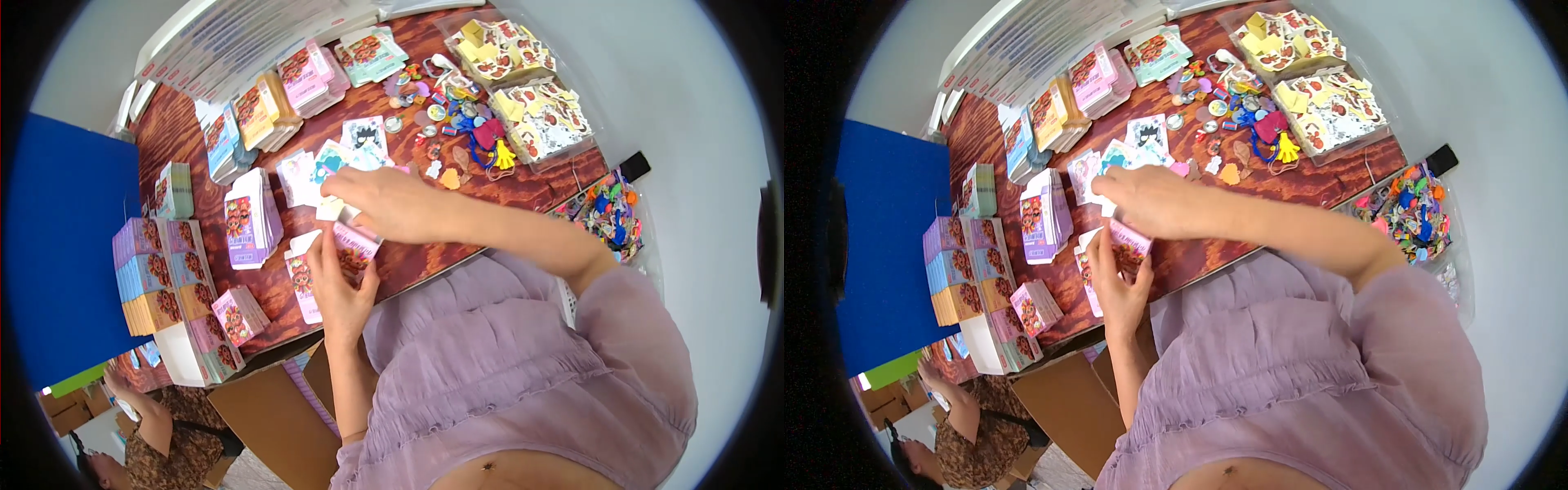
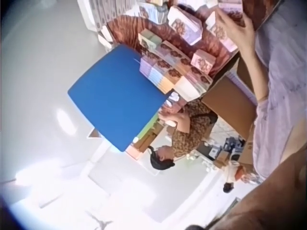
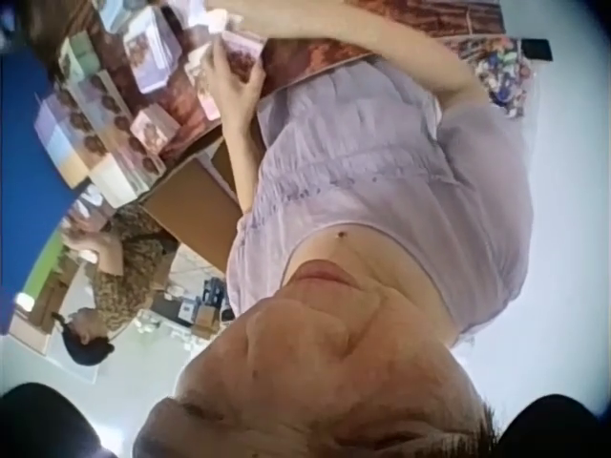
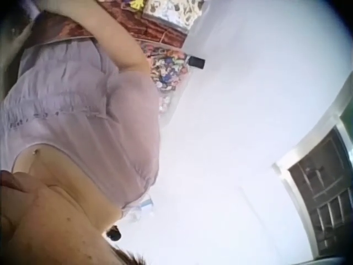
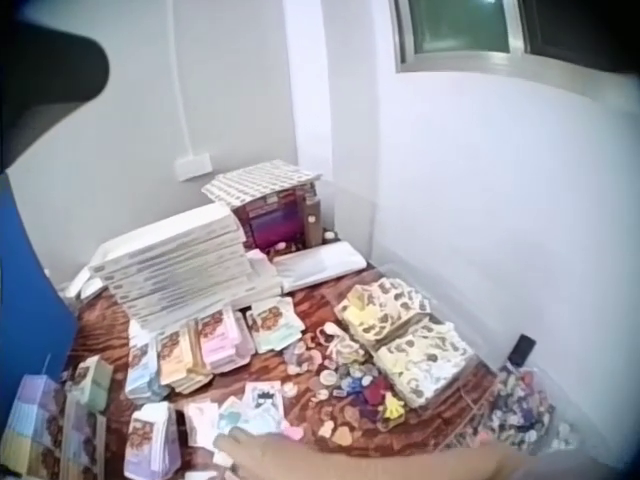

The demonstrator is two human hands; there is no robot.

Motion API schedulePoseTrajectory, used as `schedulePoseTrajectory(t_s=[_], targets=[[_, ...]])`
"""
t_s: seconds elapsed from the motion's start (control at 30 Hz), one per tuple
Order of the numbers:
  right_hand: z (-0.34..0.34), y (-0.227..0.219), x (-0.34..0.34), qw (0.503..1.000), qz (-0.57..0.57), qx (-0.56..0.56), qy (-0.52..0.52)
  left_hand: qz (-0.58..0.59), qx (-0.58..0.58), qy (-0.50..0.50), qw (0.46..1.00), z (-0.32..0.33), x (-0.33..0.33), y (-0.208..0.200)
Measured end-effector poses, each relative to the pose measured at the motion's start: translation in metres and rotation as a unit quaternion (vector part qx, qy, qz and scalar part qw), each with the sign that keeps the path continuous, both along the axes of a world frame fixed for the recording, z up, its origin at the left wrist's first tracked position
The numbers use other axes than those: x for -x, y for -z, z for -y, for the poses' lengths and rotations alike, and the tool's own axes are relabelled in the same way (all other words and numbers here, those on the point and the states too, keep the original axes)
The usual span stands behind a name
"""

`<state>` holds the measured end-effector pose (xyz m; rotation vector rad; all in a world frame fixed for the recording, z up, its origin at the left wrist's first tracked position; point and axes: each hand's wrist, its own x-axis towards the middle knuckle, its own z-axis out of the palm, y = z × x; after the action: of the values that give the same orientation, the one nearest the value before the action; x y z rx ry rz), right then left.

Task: Placing small toy figurines into small pink boxes.

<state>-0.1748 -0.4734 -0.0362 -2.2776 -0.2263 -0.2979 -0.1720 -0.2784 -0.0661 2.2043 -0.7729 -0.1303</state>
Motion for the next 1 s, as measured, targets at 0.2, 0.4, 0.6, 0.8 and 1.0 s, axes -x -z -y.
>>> schedulePoseTrajectory(t_s=[0.2,0.4,0.6,0.8,1.0], targets=[[-0.032,0.007,0.04,0.996,-0.003,0.059,0.062,0.049,-0.007,0.001,0.999,0.003,0.004,0.008],[-0.019,0.005,0.05,0.996,0.065,-0.054,0.021,0.068,-0.007,0.005,0.998,0.01,0.003,0.003],[0.086,0.049,-0.014,0.966,0.014,0.079,0.245,-0.021,0.003,-0.042,0.999,0.007,0.006,0.001],[0.089,0.08,-0.042,0.943,-0.074,0.175,0.272,-0.066,0.055,-0.033,0.996,0.01,0.01,0.005],[0.088,0.075,-0.023,0.973,-0.025,0.066,0.218,-0.048,0.045,-0.033,0.997,0.01,0.003,0.006]])
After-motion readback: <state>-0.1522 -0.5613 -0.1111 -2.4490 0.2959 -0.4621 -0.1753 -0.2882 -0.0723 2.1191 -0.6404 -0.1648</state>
